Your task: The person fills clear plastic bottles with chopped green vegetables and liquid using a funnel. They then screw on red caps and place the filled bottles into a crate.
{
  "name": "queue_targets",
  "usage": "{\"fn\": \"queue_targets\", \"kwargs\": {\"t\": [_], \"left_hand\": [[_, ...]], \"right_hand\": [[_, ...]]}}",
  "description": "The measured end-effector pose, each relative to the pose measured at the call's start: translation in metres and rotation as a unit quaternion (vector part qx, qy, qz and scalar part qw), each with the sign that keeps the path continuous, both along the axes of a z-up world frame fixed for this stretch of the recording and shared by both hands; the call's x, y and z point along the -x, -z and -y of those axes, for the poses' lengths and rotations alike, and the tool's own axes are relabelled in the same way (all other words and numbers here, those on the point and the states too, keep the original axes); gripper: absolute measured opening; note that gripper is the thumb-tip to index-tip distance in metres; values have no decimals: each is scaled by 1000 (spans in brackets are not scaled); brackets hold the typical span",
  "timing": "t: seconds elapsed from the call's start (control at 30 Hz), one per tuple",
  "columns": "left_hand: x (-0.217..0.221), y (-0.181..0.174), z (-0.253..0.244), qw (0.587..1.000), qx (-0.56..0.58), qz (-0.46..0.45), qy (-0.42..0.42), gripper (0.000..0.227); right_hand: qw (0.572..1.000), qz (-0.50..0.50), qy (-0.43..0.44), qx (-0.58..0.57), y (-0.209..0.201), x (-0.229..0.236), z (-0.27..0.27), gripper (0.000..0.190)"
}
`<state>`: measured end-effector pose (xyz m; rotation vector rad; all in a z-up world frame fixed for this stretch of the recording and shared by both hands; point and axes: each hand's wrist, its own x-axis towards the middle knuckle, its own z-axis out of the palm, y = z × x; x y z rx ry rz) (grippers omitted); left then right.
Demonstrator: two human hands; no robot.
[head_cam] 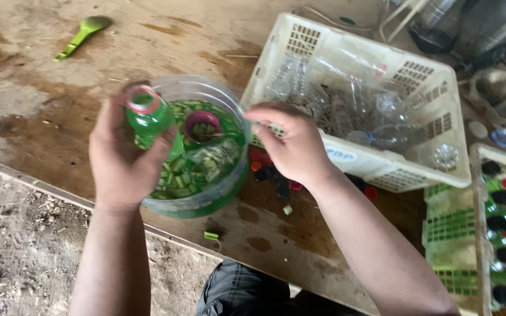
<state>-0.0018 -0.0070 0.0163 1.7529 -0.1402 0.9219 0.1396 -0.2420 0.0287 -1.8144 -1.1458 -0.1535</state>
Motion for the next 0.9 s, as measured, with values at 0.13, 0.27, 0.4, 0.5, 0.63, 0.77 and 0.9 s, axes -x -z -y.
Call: {"fn": "queue_targets", "kwargs": {"t": [0.13,0.27,0.4,0.5,0.63,0.77,0.9], "left_hand": [[0,-21,15,998,31,20,49,44],[3,-40,40,997,44,17,63,52],[3,-52,62,992,39,-1,118,57],[4,-48,83,988,46,-21,145,59],[-3,-28,115,978,11,-38,204,59],[-28,-1,151,971,-31,-66,226,62],[-53,27,182,948,15,-97,303,61]], "right_hand": [[998,-27,21,60,2,-2,11,37],[999,-10,30,41,5,-8,33,30],[993,-26,82,79,6,-5,83,31],[986,9,136,96,12,5,122,34],[954,-52,236,179,36,11,159,35],[932,-4,281,230,72,2,185,35],[898,57,309,307,109,-1,186,39]]}}
